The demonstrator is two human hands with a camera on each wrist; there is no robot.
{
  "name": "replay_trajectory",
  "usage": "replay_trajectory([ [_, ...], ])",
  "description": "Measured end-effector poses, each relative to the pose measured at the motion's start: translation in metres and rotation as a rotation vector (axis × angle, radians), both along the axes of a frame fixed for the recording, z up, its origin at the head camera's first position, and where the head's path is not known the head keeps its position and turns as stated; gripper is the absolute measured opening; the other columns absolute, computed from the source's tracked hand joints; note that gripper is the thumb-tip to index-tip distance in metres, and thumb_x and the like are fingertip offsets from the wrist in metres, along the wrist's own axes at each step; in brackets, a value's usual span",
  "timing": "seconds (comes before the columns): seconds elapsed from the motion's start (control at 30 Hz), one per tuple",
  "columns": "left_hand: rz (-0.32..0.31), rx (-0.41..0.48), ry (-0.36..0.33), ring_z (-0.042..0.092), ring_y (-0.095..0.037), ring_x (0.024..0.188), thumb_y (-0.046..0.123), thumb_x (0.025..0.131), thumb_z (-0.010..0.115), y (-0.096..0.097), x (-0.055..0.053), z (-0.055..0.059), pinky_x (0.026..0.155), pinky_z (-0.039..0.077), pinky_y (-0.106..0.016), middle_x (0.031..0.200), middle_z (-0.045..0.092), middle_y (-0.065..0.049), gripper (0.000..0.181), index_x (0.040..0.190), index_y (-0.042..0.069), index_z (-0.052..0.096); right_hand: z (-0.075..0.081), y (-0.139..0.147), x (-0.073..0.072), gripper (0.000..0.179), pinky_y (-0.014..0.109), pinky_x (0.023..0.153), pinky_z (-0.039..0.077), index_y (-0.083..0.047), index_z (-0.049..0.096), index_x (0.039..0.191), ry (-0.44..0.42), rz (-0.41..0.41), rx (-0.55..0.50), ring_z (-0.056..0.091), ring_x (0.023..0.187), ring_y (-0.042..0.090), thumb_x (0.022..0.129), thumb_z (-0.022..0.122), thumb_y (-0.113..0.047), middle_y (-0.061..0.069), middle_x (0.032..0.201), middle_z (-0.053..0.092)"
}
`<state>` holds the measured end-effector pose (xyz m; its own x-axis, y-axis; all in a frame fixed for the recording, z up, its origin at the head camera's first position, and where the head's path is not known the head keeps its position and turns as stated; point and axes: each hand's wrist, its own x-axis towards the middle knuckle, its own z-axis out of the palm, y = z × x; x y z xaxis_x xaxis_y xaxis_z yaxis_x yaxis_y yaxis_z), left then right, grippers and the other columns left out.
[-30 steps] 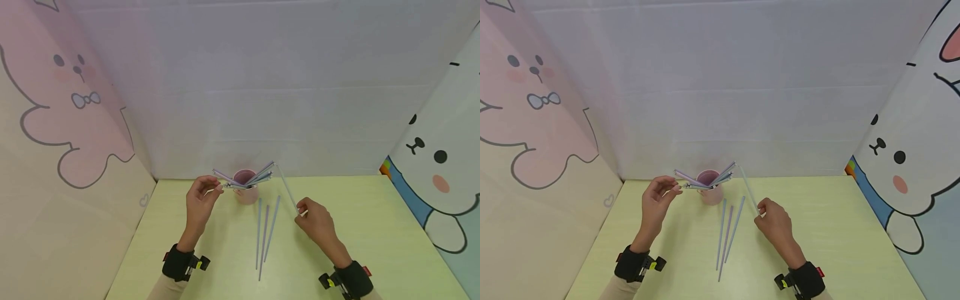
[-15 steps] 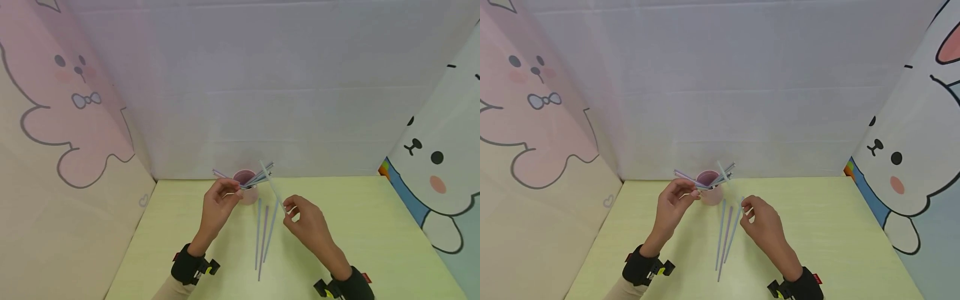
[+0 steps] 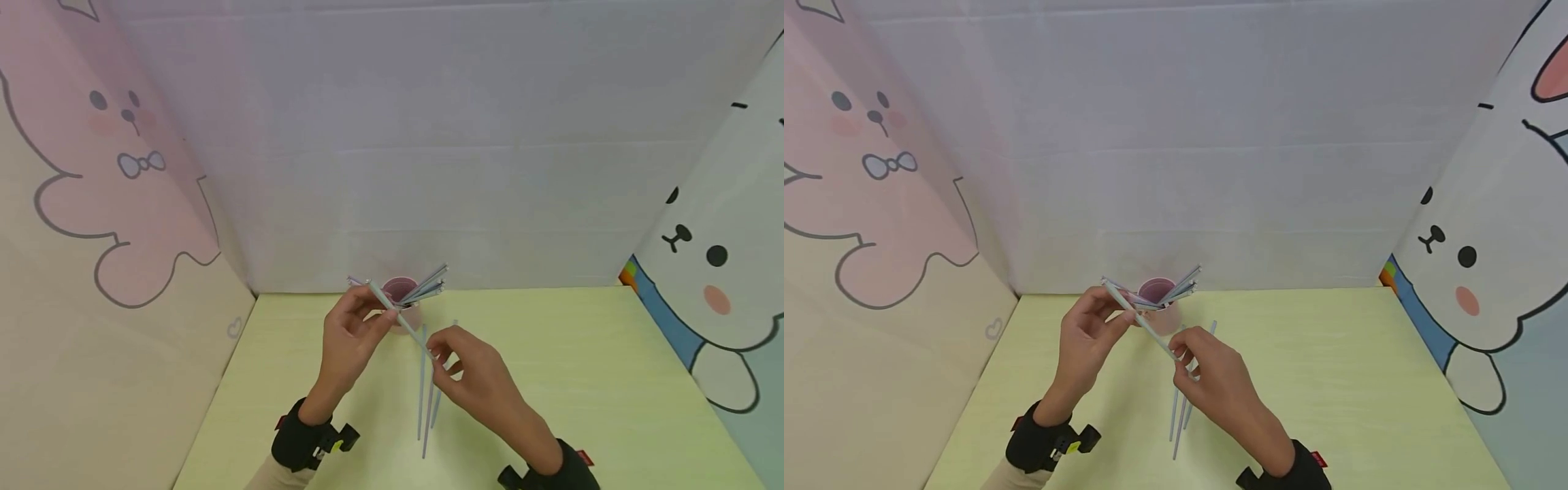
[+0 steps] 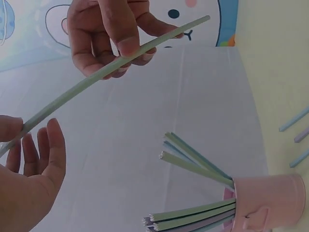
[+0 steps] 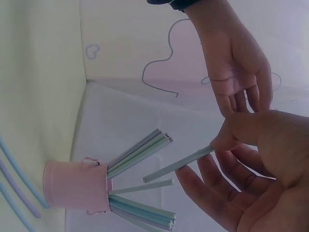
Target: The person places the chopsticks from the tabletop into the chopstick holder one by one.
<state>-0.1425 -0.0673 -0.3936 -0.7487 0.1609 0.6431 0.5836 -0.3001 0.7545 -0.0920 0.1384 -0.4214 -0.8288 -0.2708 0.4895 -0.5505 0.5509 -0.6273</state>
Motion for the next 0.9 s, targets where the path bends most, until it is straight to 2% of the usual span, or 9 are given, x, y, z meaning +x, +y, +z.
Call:
replay_trajectory([
  [0.07, -0.007, 0.013, 0.004, 0.064, -0.028, 0.091, -0.021, 0.084, 0.063, 0.000, 0.001, 0.002, 0.077, 0.061, -0.033, 0.100, 0.061, -0.015, 0.026, 0.108, -0.020, 0.051, -0.002, 0.000, 0.000, 0.029, 0.021, 0.055, 0.060, -0.017, 0.062, 0.102, 0.002, 0.006, 0.006, 0.060, 0.076, 0.000, 0.079, 0.068, -0.002, -0.012, 0.088, 0.060],
  [0.23, -0.016, 0.034, 0.006, 0.066, -0.030, 0.089, -0.024, 0.083, 0.061, -0.001, 0.001, 0.000, 0.074, 0.062, -0.037, 0.099, 0.060, -0.020, 0.027, 0.107, -0.022, 0.050, -0.009, 0.001, -0.004, 0.026, 0.022, 0.056, 0.060, -0.016, 0.063, 0.103, 0.018, 0.002, 0.042, 0.061, 0.078, 0.003, 0.080, 0.070, -0.004, -0.010, 0.089, 0.061],
  [0.47, 0.033, 0.069, 0.021, 0.065, -0.025, 0.091, -0.023, 0.083, 0.063, -0.011, -0.004, -0.001, 0.075, 0.062, -0.035, 0.104, 0.063, -0.016, 0.027, 0.107, -0.022, 0.050, -0.026, 0.011, -0.012, 0.025, 0.024, 0.059, 0.060, -0.015, 0.065, 0.103, 0.023, -0.034, 0.119, 0.064, 0.080, 0.008, 0.080, 0.072, -0.007, -0.006, 0.093, 0.064],
  [0.5, 0.047, 0.074, 0.017, 0.065, -0.025, 0.091, -0.022, 0.083, 0.063, -0.013, -0.004, 0.000, 0.075, 0.062, -0.035, 0.104, 0.062, -0.020, 0.027, 0.107, -0.021, 0.050, -0.028, 0.013, -0.013, 0.025, 0.024, 0.059, 0.060, -0.016, 0.065, 0.102, 0.019, -0.047, 0.131, 0.065, 0.080, 0.009, 0.080, 0.073, -0.008, -0.006, 0.094, 0.064],
  [0.67, 0.118, 0.081, -0.007, 0.064, -0.025, 0.090, -0.024, 0.082, 0.063, -0.023, -0.007, 0.004, 0.073, 0.062, -0.034, 0.101, 0.062, -0.019, 0.028, 0.106, -0.022, 0.050, -0.047, 0.020, -0.021, 0.025, 0.028, 0.058, 0.059, -0.014, 0.067, 0.102, -0.017, -0.135, 0.212, 0.066, 0.079, 0.014, 0.079, 0.076, -0.010, -0.003, 0.094, 0.066],
  [0.7, 0.124, 0.088, -0.010, 0.064, -0.025, 0.089, -0.024, 0.082, 0.063, -0.024, -0.009, 0.005, 0.073, 0.062, -0.034, 0.101, 0.061, -0.021, 0.028, 0.107, -0.022, 0.050, -0.052, 0.020, -0.024, 0.024, 0.028, 0.057, 0.058, -0.014, 0.067, 0.102, -0.032, -0.164, 0.235, 0.067, 0.078, 0.015, 0.079, 0.076, -0.011, -0.002, 0.094, 0.066],
  [0.9, 0.150, 0.121, 0.001, 0.064, -0.023, 0.088, -0.026, 0.082, 0.061, -0.031, -0.020, 0.009, 0.074, 0.062, -0.031, 0.100, 0.062, -0.017, 0.025, 0.105, -0.023, 0.049, -0.082, 0.022, -0.041, 0.021, 0.030, 0.046, 0.052, -0.007, 0.070, 0.100, -0.152, -0.310, 0.285, 0.065, 0.071, 0.017, 0.081, 0.076, -0.013, 0.004, 0.088, 0.070],
])
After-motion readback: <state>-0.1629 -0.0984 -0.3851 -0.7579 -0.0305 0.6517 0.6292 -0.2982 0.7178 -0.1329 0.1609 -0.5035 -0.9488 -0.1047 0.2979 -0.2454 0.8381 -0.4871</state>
